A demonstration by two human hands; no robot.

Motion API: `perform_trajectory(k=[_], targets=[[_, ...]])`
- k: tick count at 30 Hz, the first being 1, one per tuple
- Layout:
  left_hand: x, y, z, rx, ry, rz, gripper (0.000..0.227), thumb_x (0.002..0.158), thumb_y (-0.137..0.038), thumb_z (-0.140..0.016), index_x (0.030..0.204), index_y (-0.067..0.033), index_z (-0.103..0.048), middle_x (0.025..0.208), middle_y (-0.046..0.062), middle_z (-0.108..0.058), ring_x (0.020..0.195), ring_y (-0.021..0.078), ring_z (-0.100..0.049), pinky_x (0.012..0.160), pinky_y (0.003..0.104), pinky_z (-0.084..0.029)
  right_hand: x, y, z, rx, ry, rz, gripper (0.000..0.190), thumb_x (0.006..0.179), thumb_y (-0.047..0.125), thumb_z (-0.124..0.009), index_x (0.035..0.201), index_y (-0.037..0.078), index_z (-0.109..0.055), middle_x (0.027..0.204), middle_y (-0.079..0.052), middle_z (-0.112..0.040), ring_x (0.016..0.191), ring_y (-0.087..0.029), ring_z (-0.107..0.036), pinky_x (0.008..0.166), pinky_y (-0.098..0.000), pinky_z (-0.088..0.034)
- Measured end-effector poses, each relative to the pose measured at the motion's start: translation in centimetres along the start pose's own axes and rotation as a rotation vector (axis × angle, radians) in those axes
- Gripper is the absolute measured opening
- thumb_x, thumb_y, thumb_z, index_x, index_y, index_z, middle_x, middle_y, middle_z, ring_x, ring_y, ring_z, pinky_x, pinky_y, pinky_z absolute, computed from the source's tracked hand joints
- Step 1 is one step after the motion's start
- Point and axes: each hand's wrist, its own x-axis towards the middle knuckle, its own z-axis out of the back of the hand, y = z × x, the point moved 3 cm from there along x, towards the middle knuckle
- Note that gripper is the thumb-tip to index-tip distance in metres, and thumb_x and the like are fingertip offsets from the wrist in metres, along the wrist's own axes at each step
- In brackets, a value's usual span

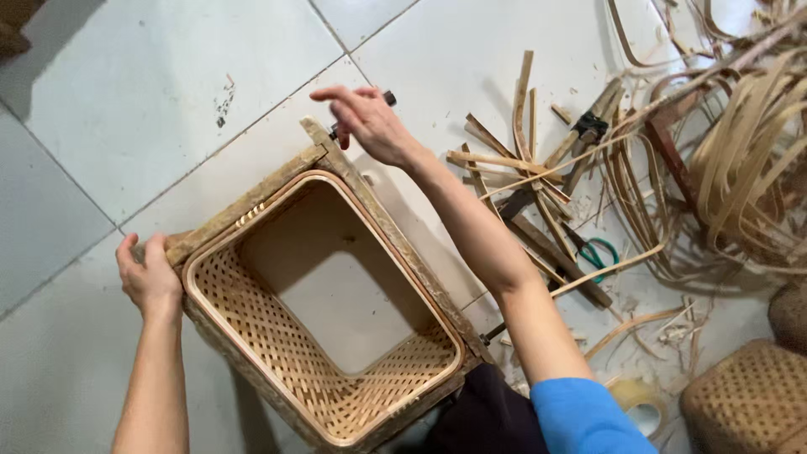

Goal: The person assembles a rectangular woven basket frame by hand, fitting and adjusting curved wooden strips into a wooden jig. They use a hammer to tap the strips into place and a knife to trim excess material, then remove the completed frame from the jig.

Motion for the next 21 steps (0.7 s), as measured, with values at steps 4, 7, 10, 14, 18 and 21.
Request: perform_trajectory(k=[4,7,10,14,18,21], targets=[[0.2,1.3,0.1,0.008,0.006,0.040,0.065,0.093,-0.047,-0.059,0.148,-0.0151,-0.048,0.141,0.022,-0.054,0.127,0.0389,-0.055,0.103,0.051,-0.044,-0.6,-0.8,-1.2,-0.246,-0.037,0.065,0.043,0.115,0.040,-0.034,0.146,0.017,-0.053,0.087,0.000,-0.074,0.101,-0.019,-0.064,0.111,-0.0437,-0.032],[0.5,1.5,0.0,0.017,-0.050,-0.072,0.063,0.095,-0.048,-0.063,0.145,-0.0107,-0.053,0.141,0.022,-0.058,0.127,0.0397,-0.056,0.104,0.050,-0.044,-0.5,-3.2,-2.3,-0.346,-0.027,0.135,0.039,0.107,0.040,-0.043,0.139,0.023,-0.058,0.089,0.002,-0.075,0.100,-0.013,-0.068,0.107,-0.0412,-0.041],[0.6,1.9,-0.3,-0.038,-0.067,-0.043,0.061,0.091,-0.045,-0.066,0.142,-0.0130,-0.057,0.137,0.019,-0.061,0.124,0.0360,-0.059,0.104,0.048,-0.046,0.0,-4.5,-1.8,-0.879,-0.029,0.401,0.034,0.100,0.034,-0.058,0.132,0.024,-0.062,0.099,0.001,-0.076,0.093,-0.017,-0.069,0.090,-0.0391,-0.051],[0.9,1.8,-0.4,-0.186,-0.081,-0.194,0.049,0.095,-0.035,-0.068,0.136,-0.0097,-0.064,0.135,0.015,-0.065,0.122,0.0294,-0.060,0.103,0.043,-0.047,3.3,-3.2,2.7,-0.973,0.419,-0.114,0.021,0.110,0.020,-0.054,0.127,0.022,-0.066,0.100,-0.004,-0.074,0.081,-0.022,-0.072,0.066,-0.0386,-0.059],[0.9,2.0,-0.5,-0.321,0.003,-0.179,0.034,0.097,-0.031,-0.065,0.123,-0.0107,-0.072,0.122,0.008,-0.071,0.110,0.0197,-0.064,0.097,0.034,-0.050,6.8,7.9,1.8,-0.611,-0.087,0.529,0.038,0.099,0.002,-0.058,0.134,0.015,-0.063,0.105,-0.006,-0.075,0.087,-0.022,-0.075,0.073,-0.0346,-0.063],[0.9,1.7,-0.8,-0.340,0.046,-0.147,0.028,0.098,-0.031,-0.066,0.112,-0.0087,-0.075,0.109,0.005,-0.073,0.101,0.0163,-0.066,0.091,0.031,-0.051,7.6,12.7,-5.2,-0.180,0.273,0.597,0.018,0.108,0.013,-0.064,0.123,0.010,-0.057,0.105,-0.007,-0.074,0.088,-0.021,-0.076,0.075,-0.0343,-0.064]])
